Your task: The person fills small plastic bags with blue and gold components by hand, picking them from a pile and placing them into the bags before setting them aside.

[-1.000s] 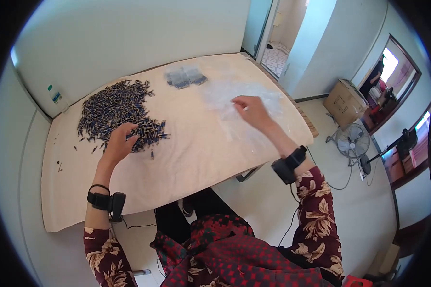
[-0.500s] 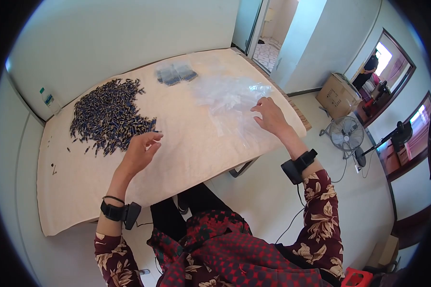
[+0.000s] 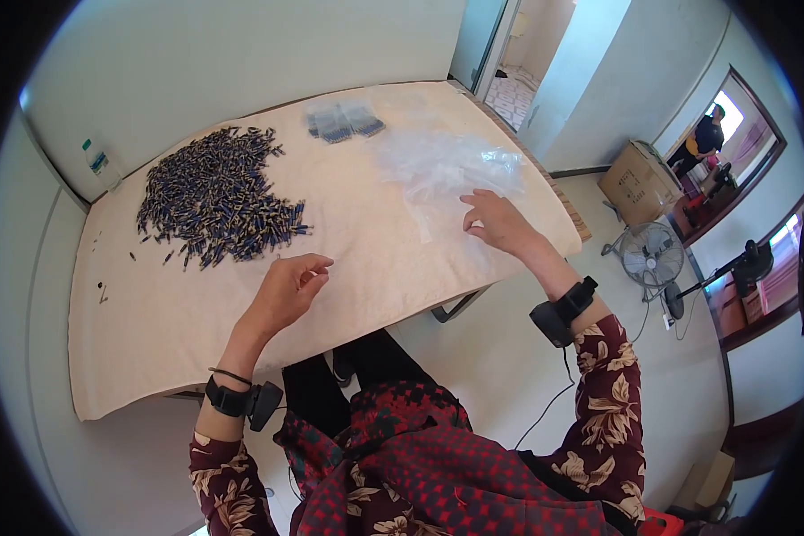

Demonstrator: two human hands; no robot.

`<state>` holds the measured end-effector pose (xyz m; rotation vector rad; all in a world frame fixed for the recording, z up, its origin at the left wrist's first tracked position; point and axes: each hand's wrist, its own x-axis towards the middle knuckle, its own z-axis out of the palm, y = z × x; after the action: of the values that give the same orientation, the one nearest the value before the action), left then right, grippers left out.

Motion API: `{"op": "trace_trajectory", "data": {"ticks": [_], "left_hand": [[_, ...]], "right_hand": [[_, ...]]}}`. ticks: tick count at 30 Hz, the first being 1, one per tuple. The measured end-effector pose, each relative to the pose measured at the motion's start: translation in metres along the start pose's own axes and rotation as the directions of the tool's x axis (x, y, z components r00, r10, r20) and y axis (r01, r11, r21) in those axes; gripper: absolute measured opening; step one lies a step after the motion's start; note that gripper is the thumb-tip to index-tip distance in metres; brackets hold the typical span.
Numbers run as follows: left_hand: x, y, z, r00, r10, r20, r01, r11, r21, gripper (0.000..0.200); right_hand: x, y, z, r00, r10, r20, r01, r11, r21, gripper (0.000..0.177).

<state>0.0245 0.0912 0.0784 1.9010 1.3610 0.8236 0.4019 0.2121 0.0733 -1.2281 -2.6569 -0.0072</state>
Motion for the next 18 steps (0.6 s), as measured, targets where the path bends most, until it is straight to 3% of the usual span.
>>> {"op": "trace_trajectory", "data": {"ticks": [5, 8, 13, 14, 16, 18], "left_hand": [[-0.004, -0.003, 0.008, 1.000, -0.022, 0.001, 0.022, 0.998, -0.061, 0.021], [-0.007, -0.008, 0.019, 1.000, 0.009, -0.011, -0.010, 0.993, -0.115, 0.022], [-0.010, -0.003, 0.023, 0.992, 0.012, -0.128, -0.040, 0.976, -0.216, 0.025], [-0.011, -0.004, 0.023, 0.989, -0.006, -0.150, -0.025, 0.979, -0.204, 0.025], [-0.015, -0.007, 0.025, 0.950, -0.059, -0.308, -0.060, 0.929, -0.365, 0.027], [-0.026, -0.007, 0.020, 0.905, -0.111, -0.411, -0.082, 0.902, -0.423, 0.027]], "right_hand": [[0.012, -0.014, -0.032, 0.995, 0.023, -0.098, -0.010, 0.992, 0.127, 0.008], [0.033, -0.039, -0.054, 0.957, 0.255, -0.137, -0.162, 0.865, 0.475, 0.005], [0.063, -0.092, -0.043, 0.967, 0.207, -0.149, -0.058, 0.747, 0.663, 0.010], [0.067, -0.108, -0.039, 0.971, 0.220, -0.092, -0.069, 0.625, 0.777, 0.010], [0.071, -0.140, -0.028, 0.977, 0.210, 0.045, -0.115, 0.334, 0.936, 0.010], [0.075, -0.165, -0.016, 0.986, 0.140, 0.086, -0.117, 0.238, 0.964, 0.010]]}}
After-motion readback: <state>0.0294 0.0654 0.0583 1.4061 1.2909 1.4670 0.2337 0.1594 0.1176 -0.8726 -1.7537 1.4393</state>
